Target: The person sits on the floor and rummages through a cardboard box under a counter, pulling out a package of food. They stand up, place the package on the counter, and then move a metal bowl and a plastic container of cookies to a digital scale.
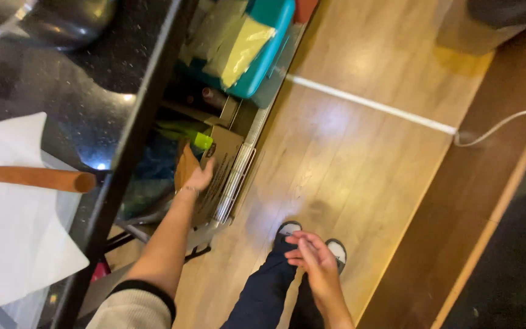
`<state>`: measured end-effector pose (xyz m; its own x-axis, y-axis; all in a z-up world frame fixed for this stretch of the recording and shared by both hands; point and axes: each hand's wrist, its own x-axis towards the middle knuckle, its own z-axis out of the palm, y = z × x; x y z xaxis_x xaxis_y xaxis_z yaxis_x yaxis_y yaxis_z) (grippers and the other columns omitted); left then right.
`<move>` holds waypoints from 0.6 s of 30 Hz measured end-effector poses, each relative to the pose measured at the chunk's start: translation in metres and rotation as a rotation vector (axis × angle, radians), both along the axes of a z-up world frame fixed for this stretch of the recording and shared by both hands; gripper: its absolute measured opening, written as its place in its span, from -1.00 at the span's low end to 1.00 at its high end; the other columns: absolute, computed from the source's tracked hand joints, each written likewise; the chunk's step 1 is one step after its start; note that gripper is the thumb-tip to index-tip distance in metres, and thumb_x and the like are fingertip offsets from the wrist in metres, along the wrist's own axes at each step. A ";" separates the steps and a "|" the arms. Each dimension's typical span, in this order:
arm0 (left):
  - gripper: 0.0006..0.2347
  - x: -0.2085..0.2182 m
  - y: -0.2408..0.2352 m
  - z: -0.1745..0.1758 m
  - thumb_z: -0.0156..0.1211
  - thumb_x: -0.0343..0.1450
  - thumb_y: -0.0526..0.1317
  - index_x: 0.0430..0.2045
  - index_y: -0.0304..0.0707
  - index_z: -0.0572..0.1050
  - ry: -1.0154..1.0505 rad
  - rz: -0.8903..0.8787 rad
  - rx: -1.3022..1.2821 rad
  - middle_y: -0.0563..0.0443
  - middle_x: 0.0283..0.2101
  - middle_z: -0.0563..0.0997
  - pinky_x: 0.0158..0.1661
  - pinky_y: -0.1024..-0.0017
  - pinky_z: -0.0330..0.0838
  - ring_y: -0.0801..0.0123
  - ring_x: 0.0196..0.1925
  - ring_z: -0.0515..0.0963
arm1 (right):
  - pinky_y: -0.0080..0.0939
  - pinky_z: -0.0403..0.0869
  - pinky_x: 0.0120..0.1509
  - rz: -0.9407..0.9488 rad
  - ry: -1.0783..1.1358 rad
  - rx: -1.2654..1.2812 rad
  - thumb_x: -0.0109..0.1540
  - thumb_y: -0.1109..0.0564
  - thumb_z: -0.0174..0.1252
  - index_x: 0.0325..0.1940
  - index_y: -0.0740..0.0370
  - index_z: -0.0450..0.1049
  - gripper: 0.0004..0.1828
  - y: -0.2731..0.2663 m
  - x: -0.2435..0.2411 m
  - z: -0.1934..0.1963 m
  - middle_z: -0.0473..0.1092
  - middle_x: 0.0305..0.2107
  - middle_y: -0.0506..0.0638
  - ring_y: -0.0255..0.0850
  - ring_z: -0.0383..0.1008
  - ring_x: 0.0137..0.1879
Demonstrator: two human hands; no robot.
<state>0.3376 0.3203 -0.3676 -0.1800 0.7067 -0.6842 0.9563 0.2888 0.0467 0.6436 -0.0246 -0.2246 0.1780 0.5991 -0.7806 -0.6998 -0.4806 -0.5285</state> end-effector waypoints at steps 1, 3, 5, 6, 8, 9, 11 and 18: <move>0.15 0.013 -0.012 0.038 -0.46 0.50 0.63 0.56 -0.72 0.28 0.016 0.014 -0.005 -0.63 0.65 0.27 0.71 0.00 -0.11 -0.34 0.76 0.18 | -0.10 0.69 0.04 0.014 0.016 -0.005 0.46 0.06 0.20 0.27 0.36 0.67 -0.60 -0.006 0.002 -0.004 0.75 0.09 0.31 0.01 0.75 -0.10; -0.04 0.067 -0.025 0.123 0.11 0.52 0.37 0.81 0.17 -0.25 0.080 0.138 0.145 -0.14 0.73 0.23 0.44 -0.28 0.41 -0.23 0.64 0.40 | -0.05 0.69 0.04 0.045 0.001 -0.070 0.46 0.10 0.18 0.30 0.41 0.68 -0.58 -0.008 0.021 -0.016 0.77 0.11 0.36 0.04 0.76 -0.10; -0.06 0.051 -0.040 0.103 -0.07 0.49 0.46 0.79 0.10 -0.16 0.114 0.163 0.111 -0.07 0.77 0.16 0.44 -0.31 0.39 -0.18 0.66 0.36 | -0.01 0.70 0.07 0.080 0.003 -0.085 0.46 0.08 0.18 0.31 0.41 0.66 -0.57 -0.016 0.037 -0.042 0.76 0.12 0.36 0.07 0.76 -0.09; -0.04 0.044 -0.047 0.095 -0.25 0.47 0.54 0.77 0.02 -0.07 0.139 0.175 0.082 0.00 0.80 0.09 0.44 -0.33 0.36 -0.13 0.69 0.32 | 0.03 0.71 0.10 0.101 -0.002 -0.095 0.46 0.06 0.18 0.32 0.40 0.64 -0.55 -0.019 0.046 -0.053 0.74 0.13 0.36 0.10 0.75 -0.09; -0.02 0.034 -0.052 0.088 -0.38 0.47 0.57 0.77 -0.01 -0.05 0.181 0.168 0.047 0.02 0.82 0.06 0.50 -0.29 0.32 -0.17 0.69 0.34 | 0.02 0.71 0.11 0.114 -0.005 -0.129 0.47 0.07 0.18 0.32 0.41 0.65 -0.57 -0.014 0.063 -0.055 0.74 0.13 0.36 0.11 0.75 -0.07; 0.00 0.028 -0.053 0.087 -0.52 0.47 0.60 0.78 -0.04 -0.04 0.219 0.149 0.016 0.05 0.83 0.02 0.56 -0.25 0.28 -0.21 0.68 0.35 | 0.01 0.70 0.12 0.116 -0.010 -0.160 0.49 0.08 0.18 0.31 0.43 0.66 -0.58 -0.010 0.070 -0.054 0.74 0.13 0.36 0.12 0.74 -0.04; -0.05 0.034 -0.045 0.091 -0.59 0.50 0.57 0.66 -0.08 0.15 0.220 0.166 0.034 -0.10 0.70 0.25 0.47 -0.31 0.33 -0.22 0.62 0.42 | -0.01 0.69 0.11 0.130 -0.020 -0.160 0.50 0.08 0.17 0.33 0.43 0.65 -0.57 -0.002 0.082 -0.052 0.74 0.14 0.35 0.12 0.74 -0.04; -0.39 0.027 -0.010 0.064 -0.12 0.64 0.23 0.53 -0.11 0.44 0.370 -0.104 0.763 -0.27 0.35 0.60 0.18 -0.36 0.26 -0.34 0.36 0.50 | 0.00 0.70 0.09 0.198 -0.056 -0.111 0.52 0.06 0.13 0.29 0.40 0.67 -0.59 0.029 0.087 -0.055 0.75 0.13 0.33 0.10 0.75 -0.06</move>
<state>0.3649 0.3103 -0.3036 -0.2070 0.9754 0.0755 0.9681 0.2153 -0.1282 0.7311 0.0043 -0.2798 0.1106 0.5377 -0.8358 -0.5567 -0.6632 -0.5003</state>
